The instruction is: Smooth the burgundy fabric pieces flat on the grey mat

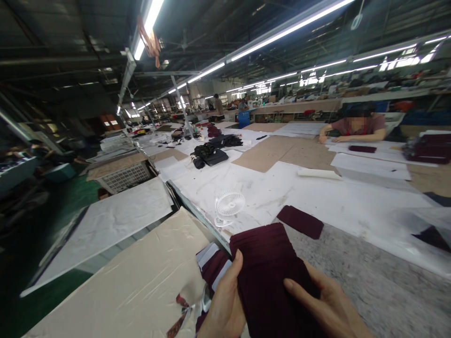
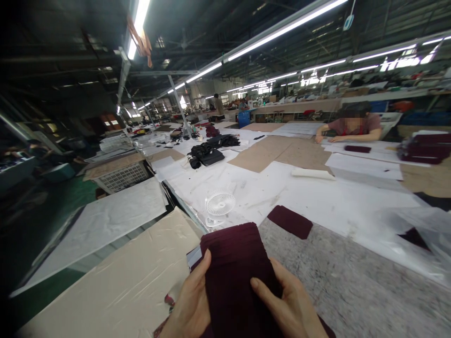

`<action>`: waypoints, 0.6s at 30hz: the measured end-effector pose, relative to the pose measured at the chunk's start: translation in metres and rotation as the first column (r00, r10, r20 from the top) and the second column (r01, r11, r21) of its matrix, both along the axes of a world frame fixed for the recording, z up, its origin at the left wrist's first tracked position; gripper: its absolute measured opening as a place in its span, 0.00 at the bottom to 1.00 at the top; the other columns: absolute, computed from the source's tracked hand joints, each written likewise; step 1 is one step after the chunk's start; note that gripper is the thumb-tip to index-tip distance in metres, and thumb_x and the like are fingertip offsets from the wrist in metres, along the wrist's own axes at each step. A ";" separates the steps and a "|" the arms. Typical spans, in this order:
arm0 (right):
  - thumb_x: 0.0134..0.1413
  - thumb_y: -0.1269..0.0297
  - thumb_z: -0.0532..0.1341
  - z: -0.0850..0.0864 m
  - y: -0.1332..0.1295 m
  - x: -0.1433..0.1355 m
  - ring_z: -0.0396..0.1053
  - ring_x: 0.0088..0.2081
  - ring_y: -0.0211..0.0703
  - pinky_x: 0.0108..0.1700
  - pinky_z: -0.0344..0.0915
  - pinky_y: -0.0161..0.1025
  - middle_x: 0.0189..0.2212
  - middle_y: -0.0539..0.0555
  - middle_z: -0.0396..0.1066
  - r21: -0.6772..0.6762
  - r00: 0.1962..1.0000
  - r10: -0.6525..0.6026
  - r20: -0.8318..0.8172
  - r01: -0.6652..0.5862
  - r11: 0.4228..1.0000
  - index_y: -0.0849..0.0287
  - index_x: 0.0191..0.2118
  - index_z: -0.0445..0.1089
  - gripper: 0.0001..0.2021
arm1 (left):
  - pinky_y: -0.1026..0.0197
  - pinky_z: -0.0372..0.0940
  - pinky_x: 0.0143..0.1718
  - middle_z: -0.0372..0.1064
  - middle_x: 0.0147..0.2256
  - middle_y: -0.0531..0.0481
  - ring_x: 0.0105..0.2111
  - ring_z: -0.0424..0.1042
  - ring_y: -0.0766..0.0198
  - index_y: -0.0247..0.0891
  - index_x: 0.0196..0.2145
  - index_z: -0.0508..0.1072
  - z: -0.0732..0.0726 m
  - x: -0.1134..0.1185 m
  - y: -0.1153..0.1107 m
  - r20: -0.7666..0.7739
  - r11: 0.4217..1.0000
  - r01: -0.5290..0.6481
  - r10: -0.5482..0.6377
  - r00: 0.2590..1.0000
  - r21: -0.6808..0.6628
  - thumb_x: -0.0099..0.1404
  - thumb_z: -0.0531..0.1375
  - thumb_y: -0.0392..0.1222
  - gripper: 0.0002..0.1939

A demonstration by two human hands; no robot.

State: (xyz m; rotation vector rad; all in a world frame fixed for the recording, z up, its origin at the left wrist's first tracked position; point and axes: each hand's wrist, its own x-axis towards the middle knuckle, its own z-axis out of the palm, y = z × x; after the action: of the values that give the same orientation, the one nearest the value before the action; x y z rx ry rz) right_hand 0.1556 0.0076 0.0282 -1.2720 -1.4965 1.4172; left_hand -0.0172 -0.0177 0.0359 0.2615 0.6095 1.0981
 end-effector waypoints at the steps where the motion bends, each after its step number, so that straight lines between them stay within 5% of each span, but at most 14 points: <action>1: 0.50 0.51 0.61 0.002 -0.001 -0.001 0.73 0.42 0.52 0.44 0.71 0.42 0.42 0.53 0.76 -0.010 1.000 -0.016 -0.014 0.016 1.000 0.55 0.44 0.73 0.18 | 0.46 0.53 0.59 0.72 0.47 0.37 0.54 0.65 0.46 0.31 0.50 0.72 -0.001 -0.001 -0.001 0.001 1.000 -0.007 0.007 1.000 0.028 0.62 0.54 0.58 0.29; 7: 0.48 0.52 0.63 0.006 -0.004 -0.006 0.74 0.39 0.51 0.39 0.72 0.41 0.38 0.53 0.77 -0.079 0.992 -0.081 -0.100 0.073 0.994 0.57 0.43 0.73 0.19 | 0.46 0.54 0.59 0.74 0.46 0.40 0.52 0.67 0.45 0.35 0.46 0.74 -0.015 0.000 -0.008 -0.109 0.975 -0.115 0.138 0.984 0.192 0.49 0.69 0.42 0.25; 13: 0.49 0.52 0.62 -0.008 -0.005 -0.006 0.74 0.38 0.50 0.39 0.73 0.42 0.38 0.54 0.77 0.023 0.991 -0.118 -0.056 0.119 0.993 0.56 0.43 0.73 0.18 | 0.46 0.60 0.54 0.77 0.37 0.42 0.46 0.72 0.48 0.34 0.37 0.75 -0.018 0.009 -0.004 -0.220 0.974 -0.201 0.220 0.950 0.106 0.51 0.68 0.41 0.15; 16: 0.50 0.54 0.62 -0.017 0.000 0.002 0.72 0.45 0.51 0.42 0.72 0.43 0.48 0.56 0.71 0.261 0.986 -0.163 0.014 0.154 0.953 0.53 0.43 0.71 0.15 | 0.47 0.61 0.54 0.77 0.36 0.42 0.45 0.73 0.49 0.34 0.37 0.75 -0.015 0.006 -0.004 -0.227 0.974 -0.210 0.223 0.948 0.083 0.52 0.68 0.40 0.14; 18: 0.49 0.57 0.63 -0.018 0.004 0.006 0.65 0.54 0.53 0.49 0.69 0.48 0.55 0.54 0.63 0.510 0.969 -0.225 0.098 0.145 0.848 0.49 0.43 0.70 0.13 | 0.48 0.61 0.53 0.77 0.37 0.41 0.45 0.73 0.49 0.33 0.38 0.76 -0.014 0.004 -0.004 -0.234 0.978 -0.184 0.203 0.951 0.097 0.52 0.68 0.39 0.15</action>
State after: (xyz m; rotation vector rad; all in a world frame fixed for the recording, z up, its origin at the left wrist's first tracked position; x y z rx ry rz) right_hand 0.1620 0.0119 0.0104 -1.1703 -1.6533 0.7424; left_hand -0.0131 -0.0219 0.0220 0.4116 0.8275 1.2904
